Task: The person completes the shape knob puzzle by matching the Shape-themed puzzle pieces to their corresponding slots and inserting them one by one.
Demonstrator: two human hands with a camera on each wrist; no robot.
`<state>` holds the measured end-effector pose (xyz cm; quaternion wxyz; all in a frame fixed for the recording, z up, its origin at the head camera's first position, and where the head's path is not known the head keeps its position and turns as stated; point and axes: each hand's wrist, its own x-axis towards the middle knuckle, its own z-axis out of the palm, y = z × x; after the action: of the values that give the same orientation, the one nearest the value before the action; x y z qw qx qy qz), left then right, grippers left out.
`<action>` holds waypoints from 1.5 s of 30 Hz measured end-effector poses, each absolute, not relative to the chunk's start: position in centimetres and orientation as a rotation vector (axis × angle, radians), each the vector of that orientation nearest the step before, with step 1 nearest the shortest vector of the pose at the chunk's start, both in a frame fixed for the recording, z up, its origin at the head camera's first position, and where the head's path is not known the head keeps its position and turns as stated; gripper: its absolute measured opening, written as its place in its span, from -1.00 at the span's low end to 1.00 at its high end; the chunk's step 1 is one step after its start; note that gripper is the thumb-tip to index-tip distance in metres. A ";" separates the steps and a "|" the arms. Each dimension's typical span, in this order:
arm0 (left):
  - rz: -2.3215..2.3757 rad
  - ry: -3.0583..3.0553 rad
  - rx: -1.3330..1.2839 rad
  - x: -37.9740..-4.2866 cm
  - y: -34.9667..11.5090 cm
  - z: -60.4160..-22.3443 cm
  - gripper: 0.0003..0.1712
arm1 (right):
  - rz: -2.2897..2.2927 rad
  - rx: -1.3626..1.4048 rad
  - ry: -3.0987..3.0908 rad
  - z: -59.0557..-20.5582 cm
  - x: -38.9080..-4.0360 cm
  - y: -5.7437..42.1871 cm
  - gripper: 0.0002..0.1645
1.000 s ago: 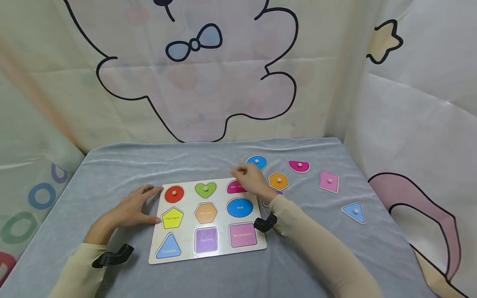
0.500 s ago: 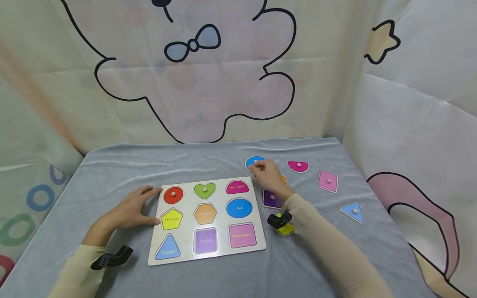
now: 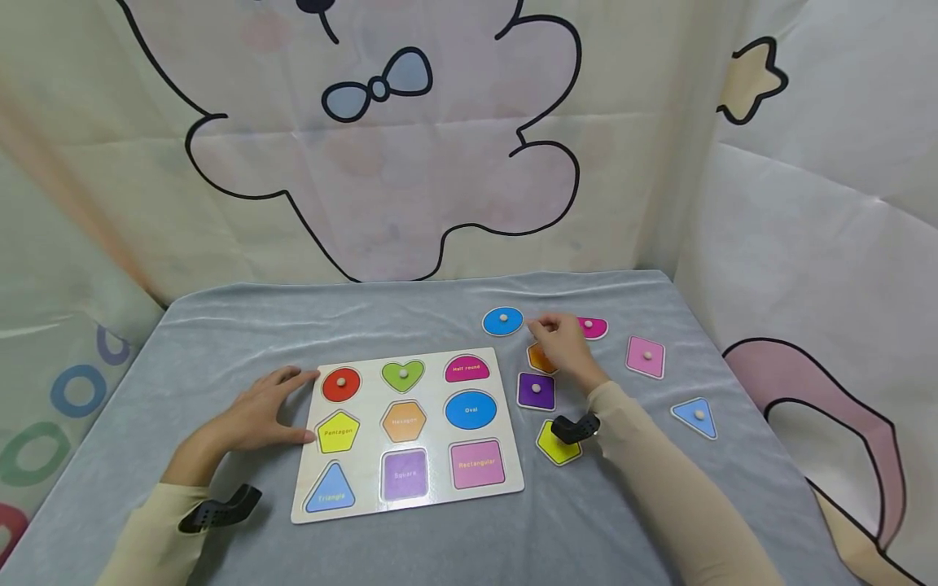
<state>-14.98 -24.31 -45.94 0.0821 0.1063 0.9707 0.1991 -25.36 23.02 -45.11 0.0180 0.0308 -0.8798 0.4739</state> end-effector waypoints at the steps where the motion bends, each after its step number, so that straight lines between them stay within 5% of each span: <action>1: 0.596 2.899 0.316 -15.0 -24.3 -45.9 0.18 | 1.468 0.094 -2.736 -45.2 -25.4 23.3 -0.57; 27: 0.598 2.907 0.323 -15.3 -24.4 -45.9 0.18 | 1.290 -0.127 -2.726 -45.0 -26.8 29.8 -0.49; 45: 0.601 2.887 0.302 -15.3 -24.5 -45.8 0.18 | 0.975 -0.283 -2.847 -45.7 -27.3 30.9 -0.61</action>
<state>-15.30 -24.46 -45.82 0.0886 0.1016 0.9700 0.2021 -27.28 30.87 -45.71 0.0594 -0.0933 -0.9403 0.3220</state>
